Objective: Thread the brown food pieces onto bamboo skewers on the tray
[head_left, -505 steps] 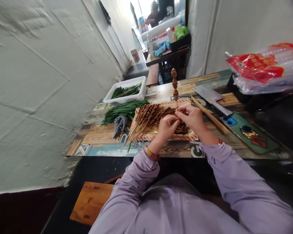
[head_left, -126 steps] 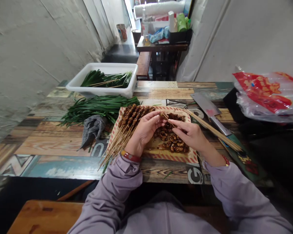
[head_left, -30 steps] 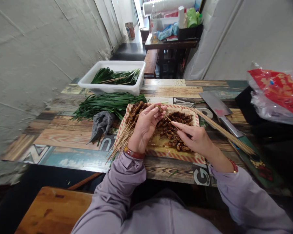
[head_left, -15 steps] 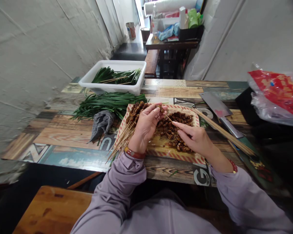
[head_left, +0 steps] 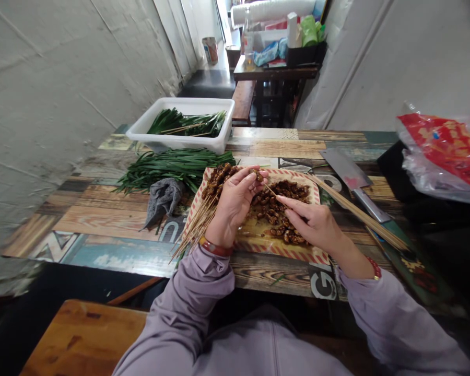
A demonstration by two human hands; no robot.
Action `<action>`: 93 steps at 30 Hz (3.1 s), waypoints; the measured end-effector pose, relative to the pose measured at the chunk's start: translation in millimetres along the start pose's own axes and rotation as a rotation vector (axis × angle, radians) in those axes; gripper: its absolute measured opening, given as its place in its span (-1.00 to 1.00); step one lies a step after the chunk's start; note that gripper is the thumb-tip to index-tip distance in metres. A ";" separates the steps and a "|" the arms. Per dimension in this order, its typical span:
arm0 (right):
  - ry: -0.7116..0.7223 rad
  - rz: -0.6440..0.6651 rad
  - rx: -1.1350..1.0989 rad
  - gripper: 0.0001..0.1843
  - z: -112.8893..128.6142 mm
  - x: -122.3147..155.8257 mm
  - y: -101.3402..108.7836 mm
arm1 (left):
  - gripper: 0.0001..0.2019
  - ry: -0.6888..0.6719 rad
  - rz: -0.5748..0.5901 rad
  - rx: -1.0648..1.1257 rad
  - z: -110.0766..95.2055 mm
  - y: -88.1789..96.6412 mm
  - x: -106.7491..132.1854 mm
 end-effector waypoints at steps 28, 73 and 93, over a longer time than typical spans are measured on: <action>-0.055 -0.059 -0.030 -0.55 -9.0 0.2 -8.2 | -0.73 0.012 0.026 -0.077 13.5 -7.1 3.5; -0.145 -0.202 0.048 -0.80 -5.3 4.2 -14.7 | -0.75 0.081 0.079 -0.062 21.3 -19.1 15.8; -0.298 -0.351 0.124 -0.74 -27.5 -4.9 21.8 | -0.71 -0.094 0.044 -0.332 4.1 -14.6 7.9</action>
Point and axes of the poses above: each hand's wrist, its own x-axis away from the middle knuckle, its own y-axis out of the back of the hand, z = x × y, the point moved 5 cm from there along -x, towards the middle knuckle, and after that the axes turned 3 degrees about -z, right-handed, at the moved point
